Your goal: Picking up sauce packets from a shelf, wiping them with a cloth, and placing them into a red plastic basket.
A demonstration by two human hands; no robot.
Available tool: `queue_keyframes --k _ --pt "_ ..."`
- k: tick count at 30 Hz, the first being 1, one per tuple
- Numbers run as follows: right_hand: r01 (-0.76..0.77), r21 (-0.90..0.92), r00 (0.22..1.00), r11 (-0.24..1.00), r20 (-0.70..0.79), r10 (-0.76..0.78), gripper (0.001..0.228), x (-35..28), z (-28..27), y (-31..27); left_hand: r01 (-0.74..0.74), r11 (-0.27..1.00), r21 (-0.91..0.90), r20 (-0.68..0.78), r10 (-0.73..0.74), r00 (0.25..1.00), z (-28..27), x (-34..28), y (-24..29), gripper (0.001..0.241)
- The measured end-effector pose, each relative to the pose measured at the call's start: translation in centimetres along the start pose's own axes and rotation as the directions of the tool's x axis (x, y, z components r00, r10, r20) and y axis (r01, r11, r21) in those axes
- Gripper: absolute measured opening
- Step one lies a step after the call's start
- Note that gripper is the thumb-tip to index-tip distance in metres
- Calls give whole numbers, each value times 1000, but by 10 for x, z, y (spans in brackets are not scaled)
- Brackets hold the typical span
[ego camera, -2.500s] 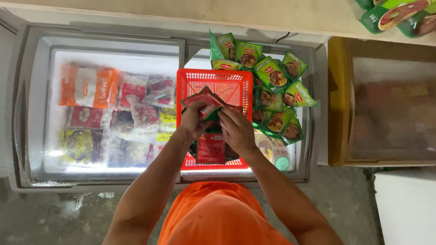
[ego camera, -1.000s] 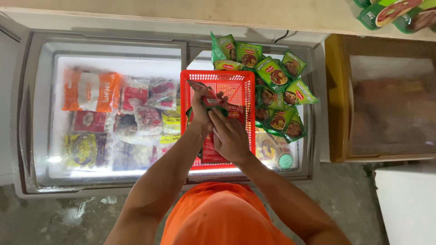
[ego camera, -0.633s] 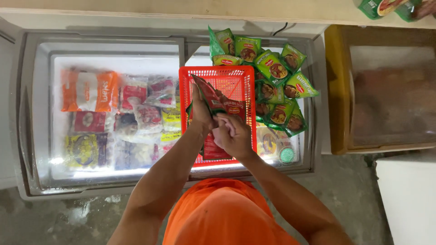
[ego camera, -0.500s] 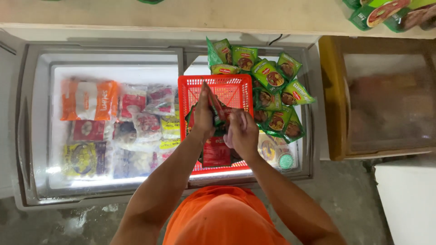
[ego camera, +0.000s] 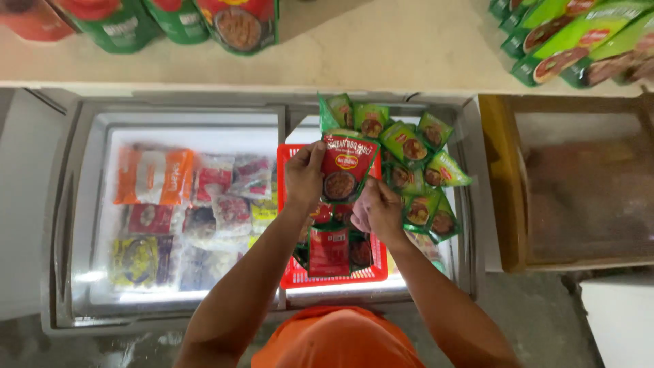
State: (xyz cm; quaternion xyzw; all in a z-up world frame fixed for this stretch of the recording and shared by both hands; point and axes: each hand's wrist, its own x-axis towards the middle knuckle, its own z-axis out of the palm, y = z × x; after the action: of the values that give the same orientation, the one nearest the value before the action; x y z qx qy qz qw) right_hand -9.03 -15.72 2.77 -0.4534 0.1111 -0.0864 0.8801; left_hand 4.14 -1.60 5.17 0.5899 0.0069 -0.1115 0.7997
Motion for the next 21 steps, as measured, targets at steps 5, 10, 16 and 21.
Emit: queue_keyframes --k 5,10,16,21 --pt "170 -54 981 984 106 -164 16 28 21 -31 -206 967 -148 77 219 973 15 8 41 27" --pt "582 -508 797 635 199 -571 8 56 33 -54 -368 911 -187 101 390 915 25 15 88 24" --pt "454 -4 863 891 250 -439 12 74 84 -114 -417 896 -152 87 432 898 43 30 149 24" --pt "417 -266 908 869 89 -409 9 105 107 -155 -507 852 -129 69 517 853 61 54 186 25"
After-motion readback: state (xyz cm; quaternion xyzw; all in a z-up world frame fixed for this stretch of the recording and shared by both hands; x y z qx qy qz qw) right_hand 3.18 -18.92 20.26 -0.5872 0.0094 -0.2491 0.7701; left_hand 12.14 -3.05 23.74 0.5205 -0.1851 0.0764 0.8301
